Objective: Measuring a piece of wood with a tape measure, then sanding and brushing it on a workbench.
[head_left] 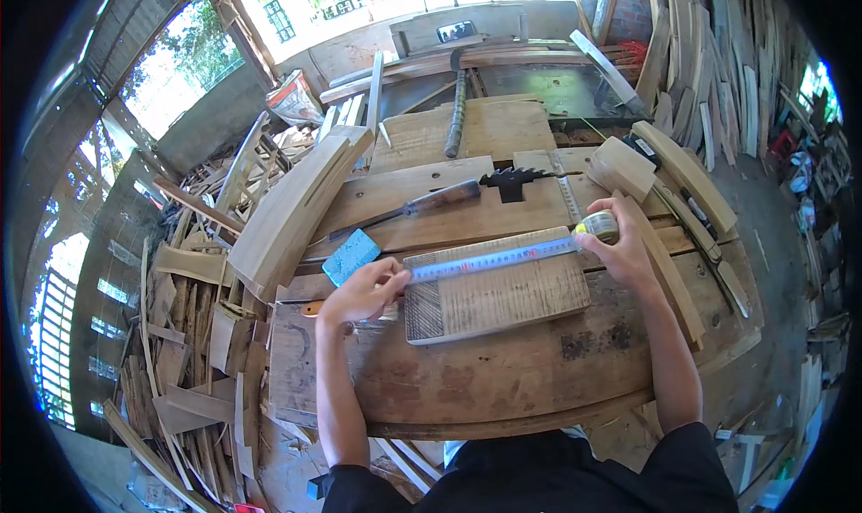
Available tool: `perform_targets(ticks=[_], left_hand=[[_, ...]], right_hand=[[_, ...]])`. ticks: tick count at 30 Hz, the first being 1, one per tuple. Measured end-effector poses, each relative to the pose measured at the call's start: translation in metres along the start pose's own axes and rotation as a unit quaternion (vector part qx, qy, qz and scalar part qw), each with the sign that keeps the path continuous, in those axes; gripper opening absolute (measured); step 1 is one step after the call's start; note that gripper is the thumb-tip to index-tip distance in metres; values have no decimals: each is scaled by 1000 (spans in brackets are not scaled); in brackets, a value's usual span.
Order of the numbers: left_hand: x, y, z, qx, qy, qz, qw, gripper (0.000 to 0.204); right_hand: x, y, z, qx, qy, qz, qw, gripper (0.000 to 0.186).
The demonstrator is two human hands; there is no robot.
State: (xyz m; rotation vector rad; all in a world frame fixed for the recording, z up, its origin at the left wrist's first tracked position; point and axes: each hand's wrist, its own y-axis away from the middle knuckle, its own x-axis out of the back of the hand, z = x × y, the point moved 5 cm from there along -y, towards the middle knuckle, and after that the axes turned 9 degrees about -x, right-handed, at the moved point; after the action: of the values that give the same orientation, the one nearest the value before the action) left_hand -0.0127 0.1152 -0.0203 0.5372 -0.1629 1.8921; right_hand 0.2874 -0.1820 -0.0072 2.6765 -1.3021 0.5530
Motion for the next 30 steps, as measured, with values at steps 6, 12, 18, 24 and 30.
perform_targets(ticks=[6, 12, 18, 24, 30], left_hand=[[11, 20, 4, 9, -24, -142, 990, 38], [5, 26, 5, -17, -44, -220, 974, 37], [-5, 22, 7, 1, -53, -256, 965, 35], [-4, 24, 7, -23, -65, -256, 964, 35], [4, 24, 10, 3, -55, -223, 973, 38]], right_hand=[[15, 8, -23, 1, 61, -80, 995, 34], [26, 19, -23, -63, 90, -246, 963, 34], [29, 20, -8, 11, 100, -317, 943, 38], [25, 26, -19, -129, 87, -342, 927, 37], [23, 21, -24, -15, 105, -261, 959, 39]])
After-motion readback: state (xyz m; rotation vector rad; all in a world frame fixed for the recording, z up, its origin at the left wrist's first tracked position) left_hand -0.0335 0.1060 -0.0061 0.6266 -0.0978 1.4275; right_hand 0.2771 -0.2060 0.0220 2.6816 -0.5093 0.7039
